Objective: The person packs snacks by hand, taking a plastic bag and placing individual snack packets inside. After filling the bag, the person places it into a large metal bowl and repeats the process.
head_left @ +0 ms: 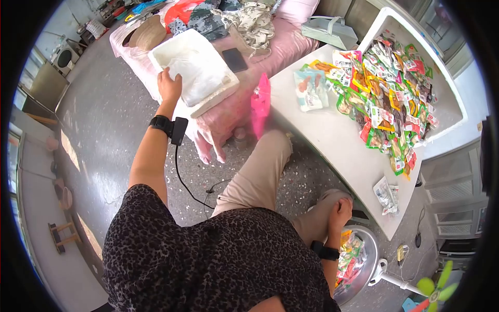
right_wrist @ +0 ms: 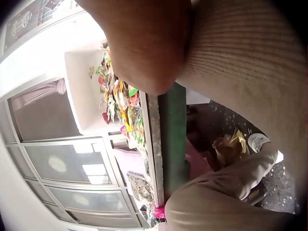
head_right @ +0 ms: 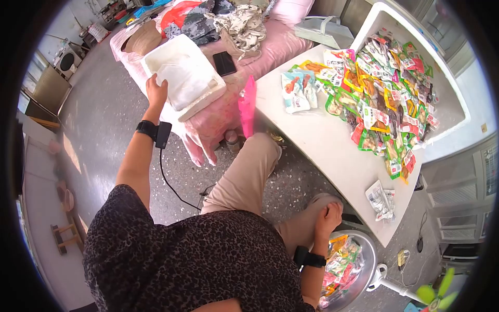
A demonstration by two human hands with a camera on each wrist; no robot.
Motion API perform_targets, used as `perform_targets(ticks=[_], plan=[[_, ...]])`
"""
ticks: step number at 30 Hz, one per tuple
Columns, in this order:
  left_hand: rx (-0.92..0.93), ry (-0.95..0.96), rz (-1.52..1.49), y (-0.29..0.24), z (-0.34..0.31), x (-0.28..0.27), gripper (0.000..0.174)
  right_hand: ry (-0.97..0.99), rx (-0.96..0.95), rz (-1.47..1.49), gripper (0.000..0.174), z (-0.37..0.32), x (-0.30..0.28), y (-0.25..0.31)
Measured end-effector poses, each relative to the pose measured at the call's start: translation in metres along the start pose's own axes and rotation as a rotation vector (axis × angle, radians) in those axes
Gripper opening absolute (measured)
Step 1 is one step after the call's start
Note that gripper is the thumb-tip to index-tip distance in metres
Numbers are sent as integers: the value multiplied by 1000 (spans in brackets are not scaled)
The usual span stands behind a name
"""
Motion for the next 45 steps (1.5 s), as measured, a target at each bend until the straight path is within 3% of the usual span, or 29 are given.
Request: perform_targets(ticks=[1, 2, 7, 10, 13, 16, 19, 22, 28, 31, 34, 36, 39, 42, 45], plan=[[-242, 0, 53, 18, 3, -2, 54, 4, -3, -12, 16, 1, 0, 1], [-362, 23, 137, 32, 6, -5, 59, 10, -6, -25, 15, 1, 0, 2], [-777, 133, -183, 88, 11, 25, 49, 17, -19, -62, 15, -1, 6, -4], [-777, 193, -290, 86, 13, 30, 31, 37, 0, -59, 15, -1, 11, -6], [-519, 44, -203, 62, 14, 21, 22, 62, 27, -64, 15, -1, 13, -5], [-82, 115, -104, 12, 5, 12, 15, 59, 33, -92, 15, -3, 13, -5], [200, 169, -217, -37, -28, 11, 11, 56, 30, -88, 14, -2, 13, -4], [414, 215, -387, -89, -62, -1, 6, 62, 38, -80, 14, -3, 13, -6], [672, 275, -628, -154, -123, -17, 10, 11, 12, -58, 14, -3, 7, -4], [602, 305, -672, -164, -145, -11, 7, 8, 17, -38, 15, -6, 7, -7], [398, 298, -543, -146, -130, 10, 4, 23, 31, -21, 15, -4, 4, -6], [355, 159, -516, -132, -100, 15, 3, 15, 36, -39, 15, -3, 2, -5], [-43, 346, -645, -110, -56, 36, 9, -2, 42, -75, 15, -5, 2, -3], [-270, 296, -847, -87, 22, 50, 9, 4, 43, -79, 15, -5, 2, -3], [-331, 168, -832, -66, 97, 45, 11, -15, 29, -74, 15, -4, 2, -1]])
Point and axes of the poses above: each hand's wrist, its own z-axis towards the middle knuckle, its own x-axis out of the palm, y = z × x, the point moved 4 cm from there along z, towards the middle knuckle, and after that the axes turned 9 degrees about -y, right-handed, at the moved point
